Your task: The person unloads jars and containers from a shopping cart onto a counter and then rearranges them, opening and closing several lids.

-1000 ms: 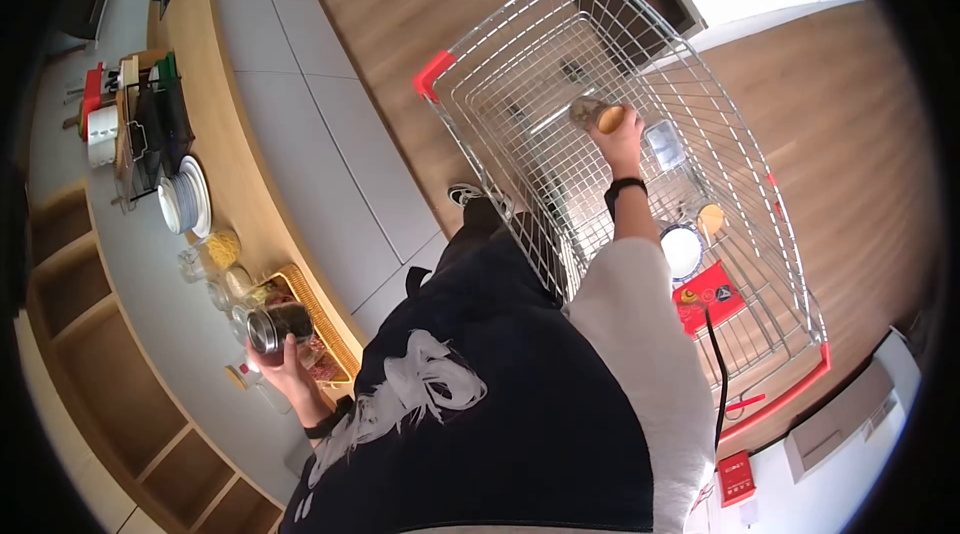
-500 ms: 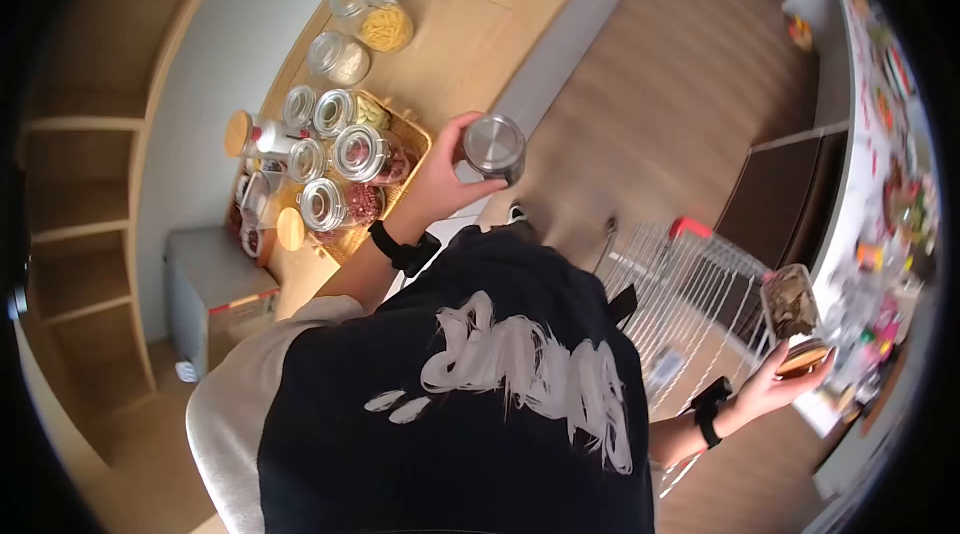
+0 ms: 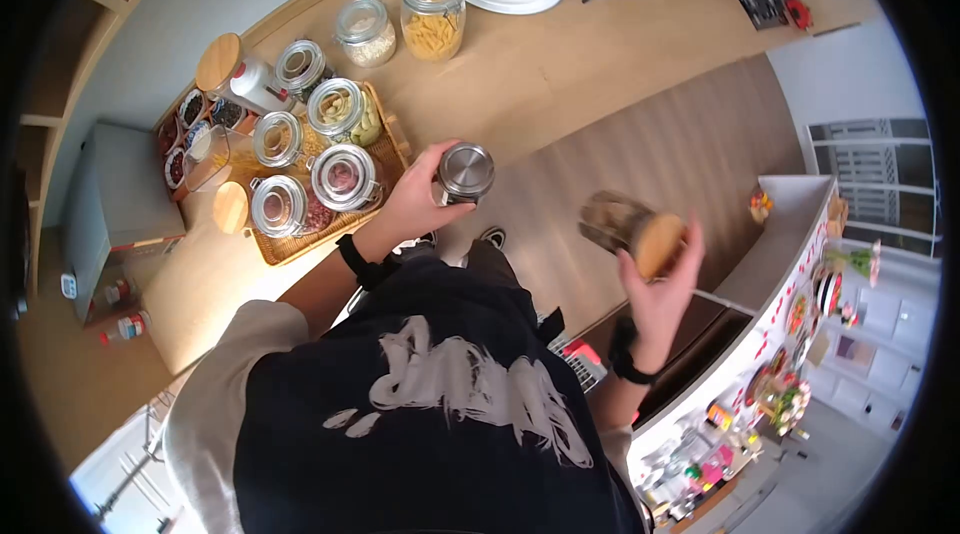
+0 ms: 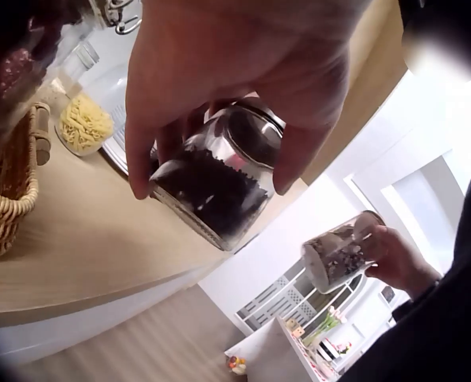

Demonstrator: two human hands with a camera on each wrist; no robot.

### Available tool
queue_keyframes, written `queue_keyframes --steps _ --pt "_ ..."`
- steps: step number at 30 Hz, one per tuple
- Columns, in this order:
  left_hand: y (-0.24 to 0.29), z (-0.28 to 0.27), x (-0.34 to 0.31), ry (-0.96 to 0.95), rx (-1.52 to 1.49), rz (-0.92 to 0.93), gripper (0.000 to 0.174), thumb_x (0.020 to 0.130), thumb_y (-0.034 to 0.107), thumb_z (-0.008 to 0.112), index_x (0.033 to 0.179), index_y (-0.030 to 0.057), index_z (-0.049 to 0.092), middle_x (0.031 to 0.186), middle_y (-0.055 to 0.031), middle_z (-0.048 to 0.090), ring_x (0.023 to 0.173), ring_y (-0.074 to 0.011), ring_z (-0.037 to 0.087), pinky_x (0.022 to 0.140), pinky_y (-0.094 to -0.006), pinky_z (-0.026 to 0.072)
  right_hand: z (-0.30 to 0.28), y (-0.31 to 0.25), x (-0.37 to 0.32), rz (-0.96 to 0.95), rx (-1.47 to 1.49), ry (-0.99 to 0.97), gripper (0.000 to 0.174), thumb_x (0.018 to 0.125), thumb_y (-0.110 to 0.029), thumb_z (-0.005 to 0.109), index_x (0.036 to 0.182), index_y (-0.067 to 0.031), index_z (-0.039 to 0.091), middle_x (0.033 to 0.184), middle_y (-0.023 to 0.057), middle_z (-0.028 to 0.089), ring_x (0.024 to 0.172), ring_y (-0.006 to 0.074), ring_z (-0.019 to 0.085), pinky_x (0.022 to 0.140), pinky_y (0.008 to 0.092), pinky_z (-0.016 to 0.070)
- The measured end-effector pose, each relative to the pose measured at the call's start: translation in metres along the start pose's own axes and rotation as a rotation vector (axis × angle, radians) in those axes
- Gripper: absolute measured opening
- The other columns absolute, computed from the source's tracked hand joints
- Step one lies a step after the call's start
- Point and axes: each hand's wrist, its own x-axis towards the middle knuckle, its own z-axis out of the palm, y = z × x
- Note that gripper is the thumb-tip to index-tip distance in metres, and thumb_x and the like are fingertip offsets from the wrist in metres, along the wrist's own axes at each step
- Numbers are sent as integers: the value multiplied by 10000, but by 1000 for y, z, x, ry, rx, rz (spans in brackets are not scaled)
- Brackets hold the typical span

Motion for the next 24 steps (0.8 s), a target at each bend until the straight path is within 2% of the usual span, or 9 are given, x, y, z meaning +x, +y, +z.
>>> queue_keyframes --steps 3,5,7,8,10,14,16,20,24 --pt "-1 6 17 200 91 -35 766 690 118 847 1323 17 428 1207 -184 603 1172 -323 593 1004 -390 467 55 31 62 -134 65 -186 950 689 -140 861 1468 -5 335 1292 171 530 1177 279 562 994 388 467" --pt "-10 13 31 279 122 -64 778 680 117 850 1323 21 424 1208 -186 598 1166 -323 592 1001 -391 469 91 45 105 -299 -46 -277 929 694 -219 862 1445 2 361 1289 199 549 1175 324 573 1001 410 465" --pt "-26 19 46 395 191 -66 804 641 114 871 1316 28 443 1197 -180 575 1129 -335 583 988 -393 473 125 50 134 -387 -9 -336 910 695 -283 846 1435 -22 385 1298 226 550 1183 371 566 993 432 472" --pt "-32 22 55 400 211 -44 804 641 114 871 1316 28 443 1197 -180 575 1129 -335 583 988 -393 473 135 47 143 -403 9 -316 910 695 -283 846 1435 -22 385 1298 226 550 1183 371 566 993 432 472" --pt "-41 26 69 519 447 -159 808 613 117 890 1304 31 479 1179 -176 554 1086 -350 568 983 -396 472 152 42 158 -394 -145 -453 928 683 -322 842 1446 -67 379 1304 228 546 1183 383 564 963 446 492" --pt "-62 30 96 623 429 -288 821 591 113 901 1303 35 500 1160 -191 551 1064 -369 562 968 -423 474 176 47 172 -459 -181 -485 954 671 -355 839 1460 -109 363 1294 219 552 1174 388 566 932 463 507" --pt "-74 31 105 621 432 -295 822 591 112 902 1302 29 498 1166 -197 553 1083 -378 561 960 -424 477 182 49 178 -443 -211 -554 969 668 -369 839 1466 -125 349 1281 196 561 1148 372 584 913 463 518" --pt "-81 34 118 745 441 -328 817 609 89 890 1315 21 485 1172 -197 561 1118 -376 557 966 -419 473 189 50 183 -446 -229 -552 960 668 -369 840 1463 -134 356 1271 179 566 1122 368 600 890 455 530" --pt "-92 29 128 786 382 -313 861 651 41 852 1385 5 405 1270 -232 517 1155 -405 544 984 -435 458 196 41 189 -405 -234 -647 951 683 -354 837 1463 -111 350 1283 187 546 1125 374 593 901 468 521"
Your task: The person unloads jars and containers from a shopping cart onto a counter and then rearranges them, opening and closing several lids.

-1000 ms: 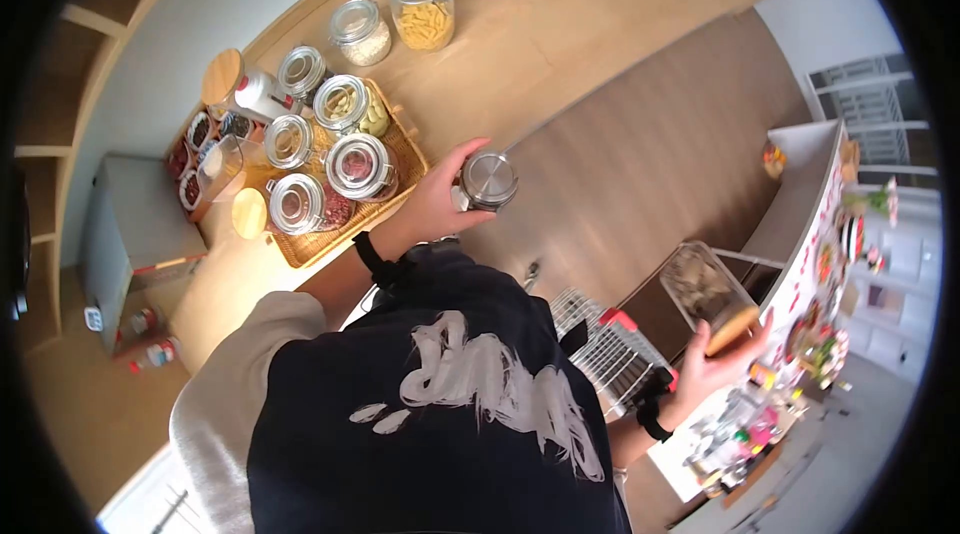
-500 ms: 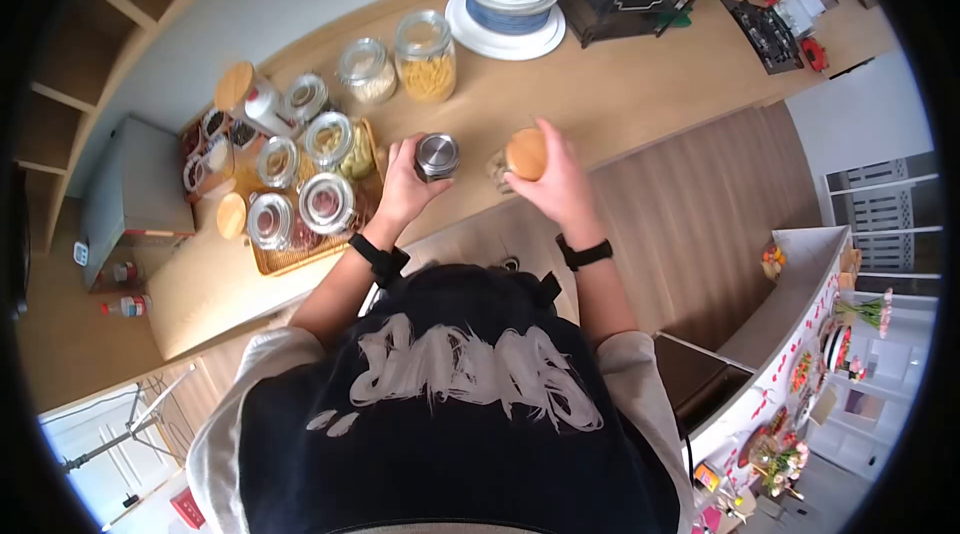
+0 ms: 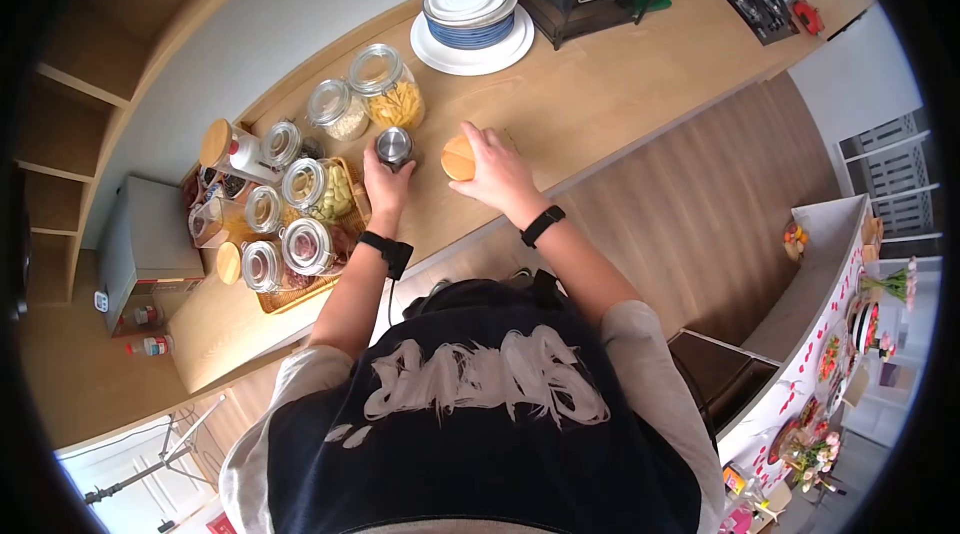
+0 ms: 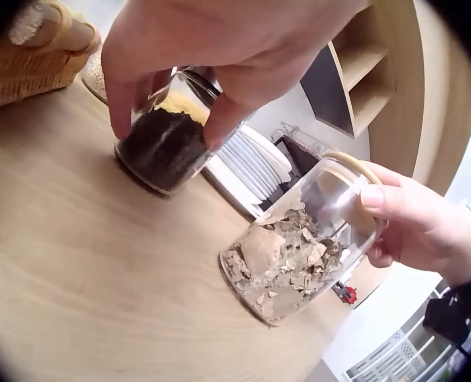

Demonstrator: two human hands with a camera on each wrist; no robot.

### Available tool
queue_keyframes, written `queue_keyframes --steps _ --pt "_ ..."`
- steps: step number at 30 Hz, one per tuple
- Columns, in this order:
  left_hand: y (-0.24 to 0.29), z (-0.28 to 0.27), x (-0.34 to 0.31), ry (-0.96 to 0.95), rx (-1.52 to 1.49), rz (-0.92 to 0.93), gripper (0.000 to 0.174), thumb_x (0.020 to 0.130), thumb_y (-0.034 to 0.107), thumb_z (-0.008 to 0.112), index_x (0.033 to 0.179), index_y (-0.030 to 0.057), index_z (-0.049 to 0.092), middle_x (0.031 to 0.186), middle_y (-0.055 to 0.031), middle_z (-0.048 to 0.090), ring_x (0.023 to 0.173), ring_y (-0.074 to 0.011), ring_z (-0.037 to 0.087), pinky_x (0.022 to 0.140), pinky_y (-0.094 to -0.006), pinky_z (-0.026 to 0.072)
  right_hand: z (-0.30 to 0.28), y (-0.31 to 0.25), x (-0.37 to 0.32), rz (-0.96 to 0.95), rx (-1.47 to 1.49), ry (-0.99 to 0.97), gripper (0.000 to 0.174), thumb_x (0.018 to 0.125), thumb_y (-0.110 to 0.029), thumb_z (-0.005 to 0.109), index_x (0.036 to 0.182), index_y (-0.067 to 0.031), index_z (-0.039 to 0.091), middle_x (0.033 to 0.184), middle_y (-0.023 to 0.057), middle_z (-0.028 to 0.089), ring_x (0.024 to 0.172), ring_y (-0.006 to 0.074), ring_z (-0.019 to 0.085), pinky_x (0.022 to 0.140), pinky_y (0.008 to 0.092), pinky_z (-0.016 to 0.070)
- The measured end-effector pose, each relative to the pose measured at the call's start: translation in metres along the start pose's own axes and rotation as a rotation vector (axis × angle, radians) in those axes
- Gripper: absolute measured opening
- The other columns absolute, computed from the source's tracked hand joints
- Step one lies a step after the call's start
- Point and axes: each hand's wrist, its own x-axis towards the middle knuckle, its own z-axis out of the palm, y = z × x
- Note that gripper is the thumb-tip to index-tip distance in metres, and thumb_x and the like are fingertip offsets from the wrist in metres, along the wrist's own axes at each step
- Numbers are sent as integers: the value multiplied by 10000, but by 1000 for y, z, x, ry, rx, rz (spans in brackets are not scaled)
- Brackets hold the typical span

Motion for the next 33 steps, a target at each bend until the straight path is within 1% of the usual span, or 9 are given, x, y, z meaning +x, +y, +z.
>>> queue_keyframes --steps 7,10,12,13,18,24,27,29,33 --pt "2 -8 -10 108 78 153 875 740 -14 684 1489 0 231 1461 -296 308 1282 -485 429 1079 -459 393 45 12 43 -66 98 248 964 698 -248 857 1472 -50 318 1350 220 481 1144 415 559 938 465 502" --pt "33 -45 -39 48 43 265 727 760 21 663 1425 -2 373 1382 -280 433 1247 -458 474 1059 -460 405 58 19 52 -74 134 265 956 714 -226 856 1482 -61 311 1380 218 455 1105 362 577 906 417 524" --pt "26 -57 -43 -313 -47 259 460 783 35 638 1235 -12 567 1204 -242 590 1165 -411 555 1003 -455 445 55 23 43 -20 292 200 901 759 -203 828 1488 -73 313 1394 207 448 1039 268 599 858 365 543" --pt "29 -61 -46 -353 -146 286 256 798 48 628 1046 -13 648 1024 -196 667 1028 -358 637 911 -437 500 45 20 30 25 329 151 860 780 -187 809 1485 -85 328 1390 194 456 995 236 606 834 346 546" --pt "7 -68 -59 -695 -310 236 277 791 74 653 1063 24 650 975 -145 694 889 -299 691 790 -405 547 10 30 -84 241 357 277 543 832 -136 732 1329 -40 534 1150 147 643 882 209 677 755 328 562" --pt "-16 -56 -70 -931 -246 327 354 834 97 644 1184 51 619 950 -129 697 870 -268 692 775 -354 555 -24 -38 -292 827 11 836 208 935 -163 665 1078 -14 685 828 47 687 727 96 624 675 254 515" --pt "-6 -51 -79 -1041 -414 214 394 900 77 631 1288 54 566 1011 -94 666 883 -180 653 775 -321 544 -19 -81 -396 1172 -235 950 399 952 -338 634 740 -1 651 617 180 589 578 282 615 562 383 471" --pt "13 -50 -87 -1091 -441 258 307 935 91 627 1234 34 592 993 -76 651 869 -162 653 774 -300 537 1 -109 -466 1443 -336 1069 523 996 -411 533 715 24 602 639 254 549 618 440 556 575 481 436" --pt "22 -43 -111 -1256 -576 294 172 958 145 639 1046 -3 641 902 -61 641 788 -137 637 702 -269 507 68 -166 -578 1750 -279 1281 481 1021 -387 470 762 -13 625 735 247 630 753 448 627 679 511 467"
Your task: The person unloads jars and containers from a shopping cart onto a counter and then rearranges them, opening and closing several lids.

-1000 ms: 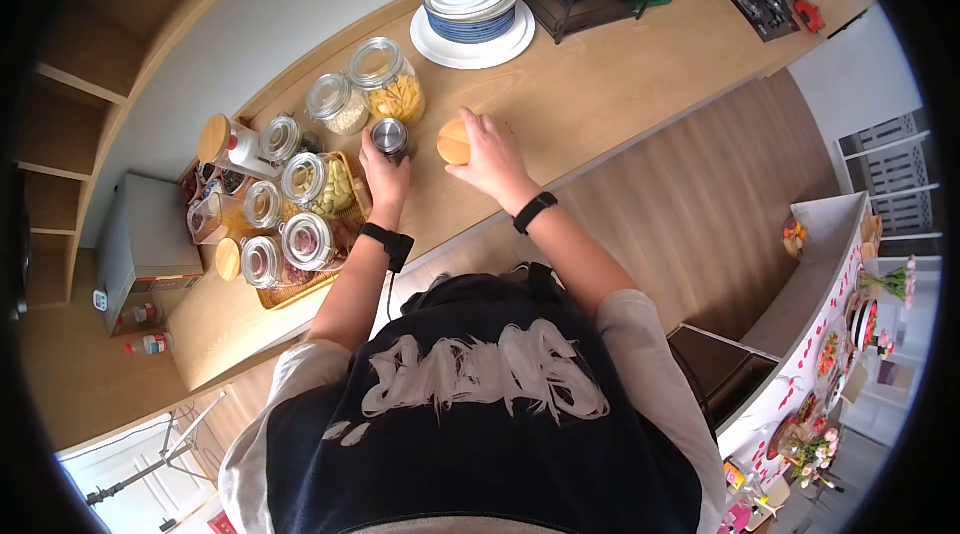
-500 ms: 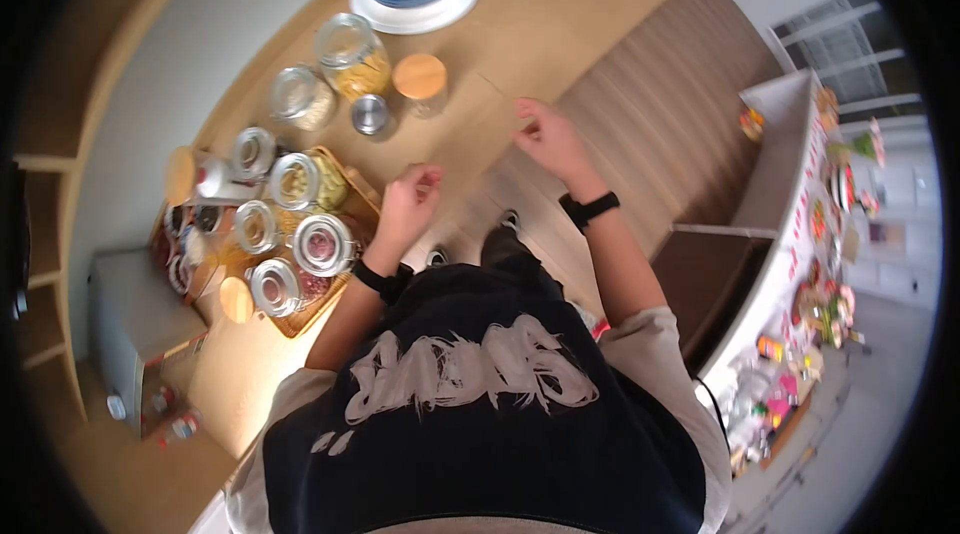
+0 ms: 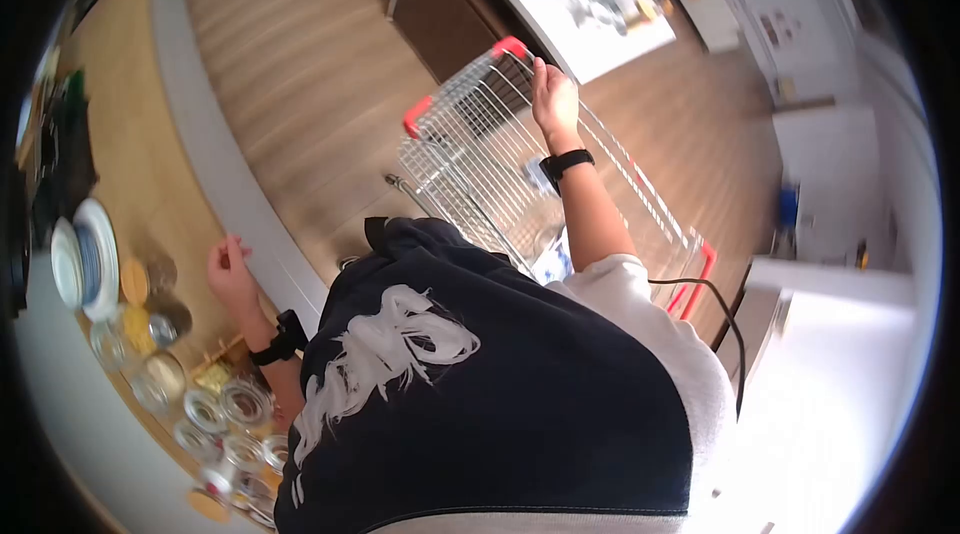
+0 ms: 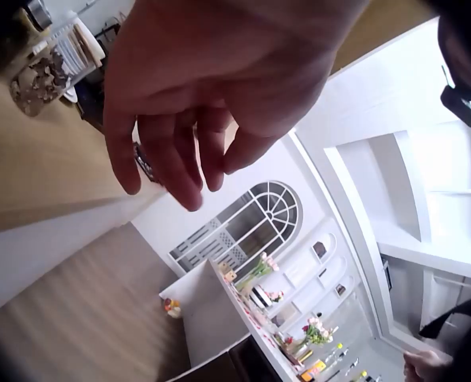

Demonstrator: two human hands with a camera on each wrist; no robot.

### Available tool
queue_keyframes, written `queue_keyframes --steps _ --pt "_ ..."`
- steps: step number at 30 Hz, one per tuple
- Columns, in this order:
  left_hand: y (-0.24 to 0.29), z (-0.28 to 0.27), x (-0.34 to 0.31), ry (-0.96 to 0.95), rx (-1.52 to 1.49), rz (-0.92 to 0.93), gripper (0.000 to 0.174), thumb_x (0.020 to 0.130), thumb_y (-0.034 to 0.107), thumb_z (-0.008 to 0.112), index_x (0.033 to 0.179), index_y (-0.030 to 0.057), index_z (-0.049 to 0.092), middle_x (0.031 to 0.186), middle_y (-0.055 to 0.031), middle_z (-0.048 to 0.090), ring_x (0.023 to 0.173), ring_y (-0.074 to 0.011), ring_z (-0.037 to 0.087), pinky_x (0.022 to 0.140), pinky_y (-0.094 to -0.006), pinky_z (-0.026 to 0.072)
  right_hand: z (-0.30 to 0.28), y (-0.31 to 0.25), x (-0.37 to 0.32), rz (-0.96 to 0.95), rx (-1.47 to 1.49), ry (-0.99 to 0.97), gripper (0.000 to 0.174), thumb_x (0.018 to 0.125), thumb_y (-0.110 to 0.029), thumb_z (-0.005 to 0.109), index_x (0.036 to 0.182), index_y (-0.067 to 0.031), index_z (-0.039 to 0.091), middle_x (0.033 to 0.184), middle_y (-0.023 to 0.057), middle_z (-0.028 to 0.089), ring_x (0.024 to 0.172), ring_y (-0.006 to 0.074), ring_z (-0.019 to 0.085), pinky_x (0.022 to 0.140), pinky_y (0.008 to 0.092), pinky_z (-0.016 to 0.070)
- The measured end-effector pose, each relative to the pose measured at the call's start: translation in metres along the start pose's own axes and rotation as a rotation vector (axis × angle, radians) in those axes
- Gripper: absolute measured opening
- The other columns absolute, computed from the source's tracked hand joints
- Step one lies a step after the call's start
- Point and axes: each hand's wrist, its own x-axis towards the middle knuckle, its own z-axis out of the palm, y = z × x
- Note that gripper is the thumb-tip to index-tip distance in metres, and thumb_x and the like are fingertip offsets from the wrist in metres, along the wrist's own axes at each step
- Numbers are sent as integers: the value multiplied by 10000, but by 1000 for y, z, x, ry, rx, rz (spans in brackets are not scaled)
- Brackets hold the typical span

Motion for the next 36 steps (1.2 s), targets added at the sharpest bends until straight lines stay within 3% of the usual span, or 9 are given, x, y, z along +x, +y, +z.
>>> queue_keyframes --steps 2,4,8,10,13,15,18,27,36 --pt "4 2 -1 -111 157 -104 201 965 182 640 892 -5 641 810 -43 635 703 -109 595 648 -245 470 -17 60 -24 92 -11 42 422 1019 -366 475 824 -29 638 790 240 658 797 441 643 709 511 481" --pt "0 12 2 -187 196 -72 232 972 204 631 857 2 637 757 -32 622 671 -97 572 633 -240 459 -16 125 -53 26 -28 145 225 999 -248 476 1074 -81 606 929 260 676 897 456 646 791 530 493" --pt "5 31 0 -344 415 -72 326 1000 272 580 820 8 645 612 -21 572 601 -77 540 550 -228 414 9 235 -107 438 -63 -82 431 897 -68 455 1318 -159 468 1031 352 636 1007 495 621 881 553 480" --pt "21 49 -11 -406 511 -139 336 1011 282 557 852 4 659 596 -29 568 588 -80 540 525 -227 403 36 281 -128 488 -56 -186 488 863 -110 535 1347 -120 468 1104 325 636 1057 474 614 921 522 485" --pt "35 74 -25 -538 634 -150 297 1037 239 483 1126 0 635 628 -54 594 572 -111 552 526 -241 448 83 334 -154 610 -42 -410 571 833 -139 601 1385 -93 463 1208 294 618 1165 409 586 987 451 482" --pt "31 75 -38 -476 474 -146 380 1043 167 405 1395 35 462 755 -103 639 611 -147 584 583 -269 515 105 357 -162 659 -57 -572 601 832 -137 601 1410 -82 444 1320 280 549 1235 395 543 1023 453 467" --pt "47 77 -54 -423 556 -120 460 1026 122 389 1481 71 343 895 -137 651 665 -169 604 629 -280 546 124 381 -155 729 -135 -631 537 846 -127 589 1368 -74 473 1354 261 499 1240 413 531 1012 483 475" --pt "84 74 -99 -411 968 -255 445 965 109 473 1404 44 453 980 -105 635 649 -163 595 577 -258 525 149 428 -90 760 -247 -577 393 924 -175 561 1308 -109 511 1384 140 462 1296 327 480 986 479 488" --pt "96 156 -108 -511 1133 -241 325 946 113 509 1256 42 574 929 -52 652 640 -125 608 582 -251 470 170 487 -90 784 -283 -459 378 929 -192 529 1296 -103 514 1333 113 497 1255 290 505 985 474 458"
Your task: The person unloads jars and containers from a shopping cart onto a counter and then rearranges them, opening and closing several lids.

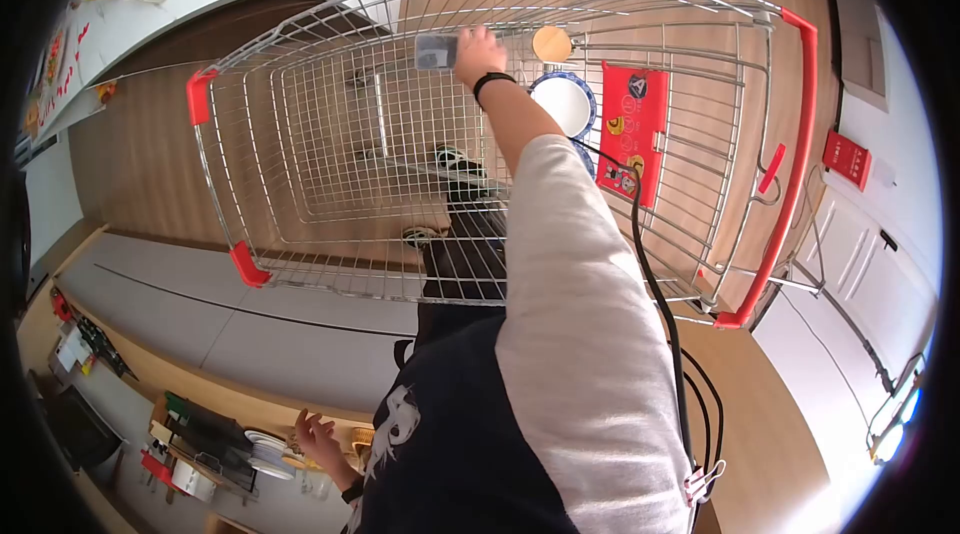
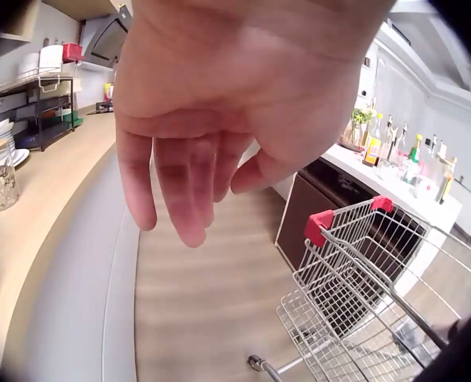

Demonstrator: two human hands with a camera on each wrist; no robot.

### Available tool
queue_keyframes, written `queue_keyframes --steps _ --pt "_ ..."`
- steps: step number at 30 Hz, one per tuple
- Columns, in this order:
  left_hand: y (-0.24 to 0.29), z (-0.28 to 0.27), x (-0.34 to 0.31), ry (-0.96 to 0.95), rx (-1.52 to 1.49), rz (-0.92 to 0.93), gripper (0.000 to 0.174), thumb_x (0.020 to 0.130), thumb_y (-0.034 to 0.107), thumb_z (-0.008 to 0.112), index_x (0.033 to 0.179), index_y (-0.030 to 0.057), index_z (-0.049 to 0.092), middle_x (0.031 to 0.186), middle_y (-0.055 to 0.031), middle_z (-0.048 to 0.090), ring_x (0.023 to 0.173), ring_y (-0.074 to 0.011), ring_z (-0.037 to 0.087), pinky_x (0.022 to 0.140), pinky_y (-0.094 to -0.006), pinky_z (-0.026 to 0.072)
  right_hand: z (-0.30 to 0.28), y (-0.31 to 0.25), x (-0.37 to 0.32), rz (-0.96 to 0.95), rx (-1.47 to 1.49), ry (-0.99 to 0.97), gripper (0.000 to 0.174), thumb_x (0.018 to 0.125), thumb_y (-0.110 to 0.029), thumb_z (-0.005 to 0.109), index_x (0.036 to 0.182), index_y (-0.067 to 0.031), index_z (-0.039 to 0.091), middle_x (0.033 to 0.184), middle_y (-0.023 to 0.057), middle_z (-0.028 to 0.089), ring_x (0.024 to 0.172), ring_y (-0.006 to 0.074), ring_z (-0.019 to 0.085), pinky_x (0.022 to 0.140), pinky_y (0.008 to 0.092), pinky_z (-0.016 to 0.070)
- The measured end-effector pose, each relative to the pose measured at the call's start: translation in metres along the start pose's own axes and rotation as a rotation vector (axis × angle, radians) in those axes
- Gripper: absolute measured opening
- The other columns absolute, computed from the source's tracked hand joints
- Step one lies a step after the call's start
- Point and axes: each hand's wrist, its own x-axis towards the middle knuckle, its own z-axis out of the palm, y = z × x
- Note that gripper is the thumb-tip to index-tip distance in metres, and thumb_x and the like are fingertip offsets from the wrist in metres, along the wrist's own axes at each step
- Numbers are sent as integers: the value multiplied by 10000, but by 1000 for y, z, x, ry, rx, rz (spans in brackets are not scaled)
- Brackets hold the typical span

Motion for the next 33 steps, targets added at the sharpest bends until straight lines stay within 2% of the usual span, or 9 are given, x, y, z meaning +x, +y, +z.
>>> queue_keyframes --steps 7,13,15,17,18,23,27,30,33 --pt "3 4 2 -72 68 -3 278 963 100 505 1208 9 598 920 -53 652 654 -119 596 603 -245 476 -24 70 7 -202 -225 139 332 910 -218 515 1208 -90 585 1237 108 558 1229 285 515 935 474 457" --pt "-7 7 -7 -68 76 -40 274 970 106 499 1202 -1 599 909 -52 658 676 -113 600 597 -237 478 -30 90 -4 129 -292 42 393 895 -223 539 1277 -134 561 1351 105 491 1280 306 467 967 505 453" --pt "-9 12 -9 -52 47 -53 278 972 103 495 1208 1 599 907 -54 661 674 -117 598 597 -243 483 -21 106 6 180 -286 106 538 872 -305 620 1368 -153 476 1413 119 448 1305 341 464 984 521 450" --pt "-16 13 -9 -33 -12 -88 279 973 101 494 1210 2 603 900 -55 663 678 -120 601 602 -250 490 -28 105 16 485 31 -71 791 776 -446 749 1398 -98 407 1433 214 419 1266 406 511 1022 518 457" --pt "-17 12 -11 -24 -14 -97 279 973 101 494 1210 2 603 900 -55 663 678 -120 601 602 -250 490 -26 109 25 490 52 -84 854 736 -481 779 1396 -86 408 1409 259 427 1224 426 547 1022 505 464" --pt "-28 14 -18 -60 -20 -69 286 959 78 487 1204 1 613 891 -59 665 695 -134 620 609 -262 500 -24 128 31 453 139 -56 877 668 -429 821 1381 -101 429 1352 274 473 1221 412 543 1032 460 458" --pt "-29 15 -14 -50 -42 -89 291 951 73 486 1204 1 610 893 -58 667 690 -139 622 609 -264 497 -40 129 0 268 205 142 810 675 -361 810 1367 -130 457 1308 232 492 1189 456 528 995 499 473" --pt "-45 22 -2 -62 -99 -88 293 945 78 492 1204 12 611 896 -59 668 680 -139 625 602 -257 485 -57 141 -27 32 223 393 787 660 -348 815 1343 -138 484 1234 217 525 1123 421 533 978 497 454" --pt "-54 30 16 -105 -148 -32 288 937 84 498 1194 28 615 898 -59 670 673 -138 627 592 -251 472 -92 148 -54 -63 277 433 751 664 -346 817 1313 -120 513 1197 217 549 1118 404 543 981 479 460"
